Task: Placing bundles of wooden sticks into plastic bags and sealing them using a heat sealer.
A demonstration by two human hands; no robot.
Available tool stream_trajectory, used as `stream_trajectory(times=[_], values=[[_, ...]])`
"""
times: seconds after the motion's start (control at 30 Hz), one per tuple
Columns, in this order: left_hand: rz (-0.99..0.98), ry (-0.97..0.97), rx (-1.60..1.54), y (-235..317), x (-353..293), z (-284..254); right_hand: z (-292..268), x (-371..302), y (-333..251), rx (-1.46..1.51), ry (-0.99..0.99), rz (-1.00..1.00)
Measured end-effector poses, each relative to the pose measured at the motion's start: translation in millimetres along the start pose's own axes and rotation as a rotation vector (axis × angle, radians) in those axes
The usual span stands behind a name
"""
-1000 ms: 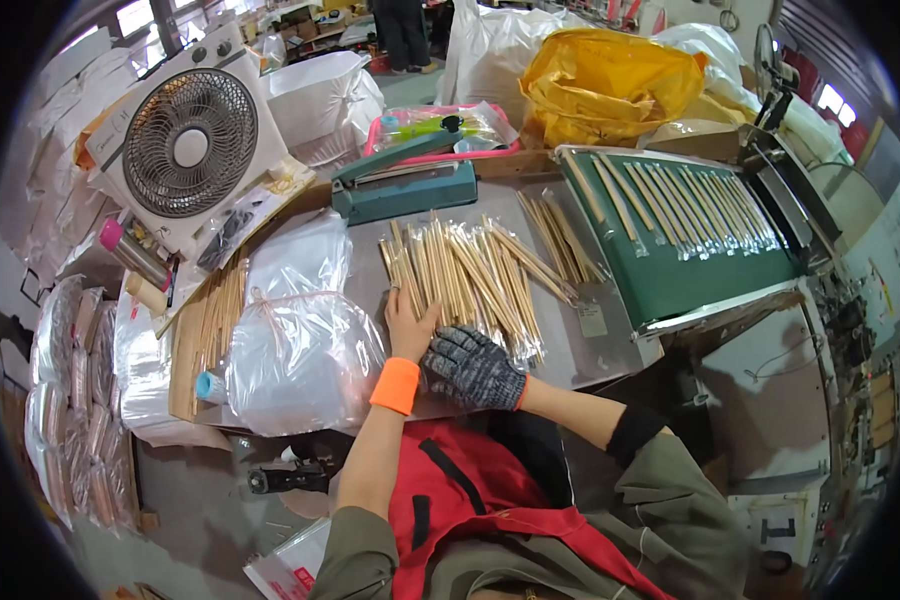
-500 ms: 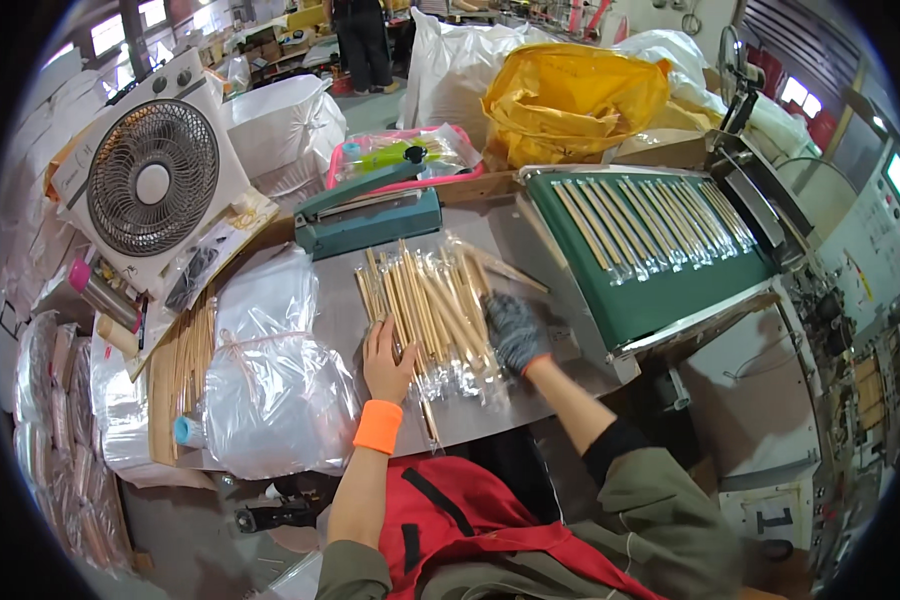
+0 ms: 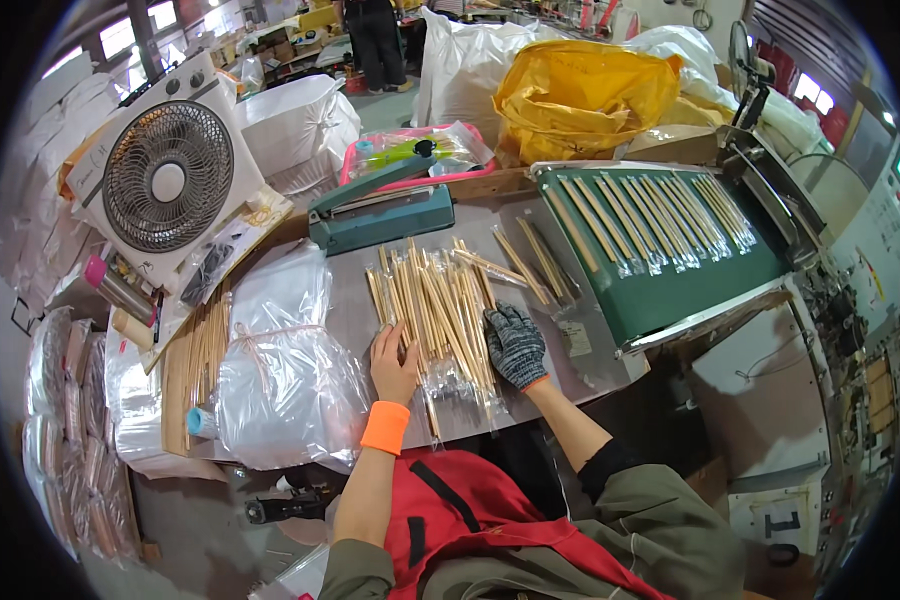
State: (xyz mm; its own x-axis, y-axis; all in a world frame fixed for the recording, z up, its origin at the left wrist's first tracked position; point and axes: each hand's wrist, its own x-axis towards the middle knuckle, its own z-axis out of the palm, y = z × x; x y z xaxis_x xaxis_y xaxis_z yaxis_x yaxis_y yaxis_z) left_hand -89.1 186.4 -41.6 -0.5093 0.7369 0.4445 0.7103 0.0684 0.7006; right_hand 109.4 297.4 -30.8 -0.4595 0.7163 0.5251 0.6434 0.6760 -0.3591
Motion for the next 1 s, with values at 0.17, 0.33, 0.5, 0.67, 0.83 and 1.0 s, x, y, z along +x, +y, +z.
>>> stream_trajectory(times=[0.17,0.33,0.5,0.67,0.83,1.0], values=[[0.0,0.005,-0.014,-1,-1,-4,1,0,-2,0.016,0.025,-0.007],[-0.026,0.03,-0.114,7,1,0,-18,10,5,0.006,-0.181,0.02],[-0.038,0.001,-0.072,5,3,-5,-81,68,33,0.031,-0.124,-0.333],[0.044,-0.017,0.091,1,1,-6,-156,152,109,-0.457,0.085,-0.364],[0.0,-0.049,0.073,13,5,-2,-211,161,253,-0.895,-0.1,0.132],[-0.01,-0.057,0.073,11,0,-11,-224,156,336,-0.96,0.152,0.789]])
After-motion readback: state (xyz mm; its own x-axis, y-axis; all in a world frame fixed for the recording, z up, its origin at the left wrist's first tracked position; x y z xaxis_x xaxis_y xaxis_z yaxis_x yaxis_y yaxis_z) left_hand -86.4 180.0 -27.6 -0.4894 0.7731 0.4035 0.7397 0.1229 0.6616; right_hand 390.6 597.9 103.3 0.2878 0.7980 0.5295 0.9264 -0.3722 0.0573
